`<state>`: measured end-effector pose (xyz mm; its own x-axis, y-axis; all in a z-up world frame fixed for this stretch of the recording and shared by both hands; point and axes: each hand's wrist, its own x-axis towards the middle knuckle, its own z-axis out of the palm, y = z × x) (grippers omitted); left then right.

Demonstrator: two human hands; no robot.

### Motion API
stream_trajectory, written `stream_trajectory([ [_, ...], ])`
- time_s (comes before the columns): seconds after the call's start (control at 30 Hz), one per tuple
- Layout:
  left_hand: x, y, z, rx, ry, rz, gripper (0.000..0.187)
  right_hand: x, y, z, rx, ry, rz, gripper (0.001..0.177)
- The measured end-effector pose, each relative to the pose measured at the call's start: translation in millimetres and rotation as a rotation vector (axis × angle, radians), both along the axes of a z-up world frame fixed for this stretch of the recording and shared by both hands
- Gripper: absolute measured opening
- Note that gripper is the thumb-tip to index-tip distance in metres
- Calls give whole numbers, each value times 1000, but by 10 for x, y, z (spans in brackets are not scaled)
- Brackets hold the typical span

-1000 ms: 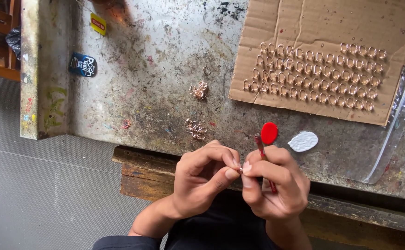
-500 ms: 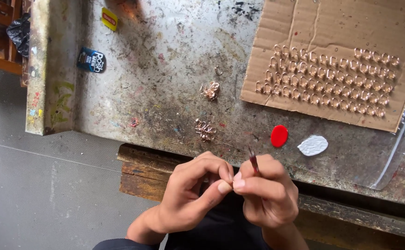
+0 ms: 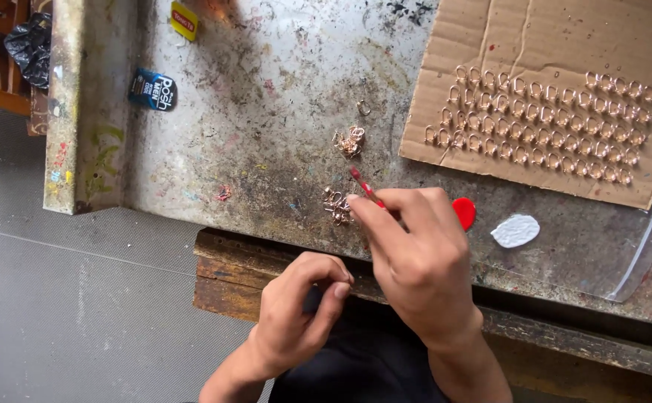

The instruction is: Applying red paint to small jewelry findings using a fine-tipped applicator tool.

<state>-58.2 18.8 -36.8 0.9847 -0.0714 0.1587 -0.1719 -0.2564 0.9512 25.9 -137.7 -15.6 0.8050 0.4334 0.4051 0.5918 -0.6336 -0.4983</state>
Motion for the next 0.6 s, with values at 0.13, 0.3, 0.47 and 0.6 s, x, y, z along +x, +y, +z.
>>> stream_trajectory([
  [0.13, -89, -19, -152, 61, -87, 21, 10, 7, 8, 42, -23, -25, 13, 16],
  [0.3, -104, -175, -277, -23, -151, -126, 6, -151, -336, 95, 163, 125, 144, 51],
  [0.47, 21, -378, -249, -10, -152, -276, 9, -419, -745, -182, 459, -5, -59, 19],
  [0.6, 97, -473, -259, 0, -191, -227, 10, -487, -1145, -422, 448, -65, -192, 32],
])
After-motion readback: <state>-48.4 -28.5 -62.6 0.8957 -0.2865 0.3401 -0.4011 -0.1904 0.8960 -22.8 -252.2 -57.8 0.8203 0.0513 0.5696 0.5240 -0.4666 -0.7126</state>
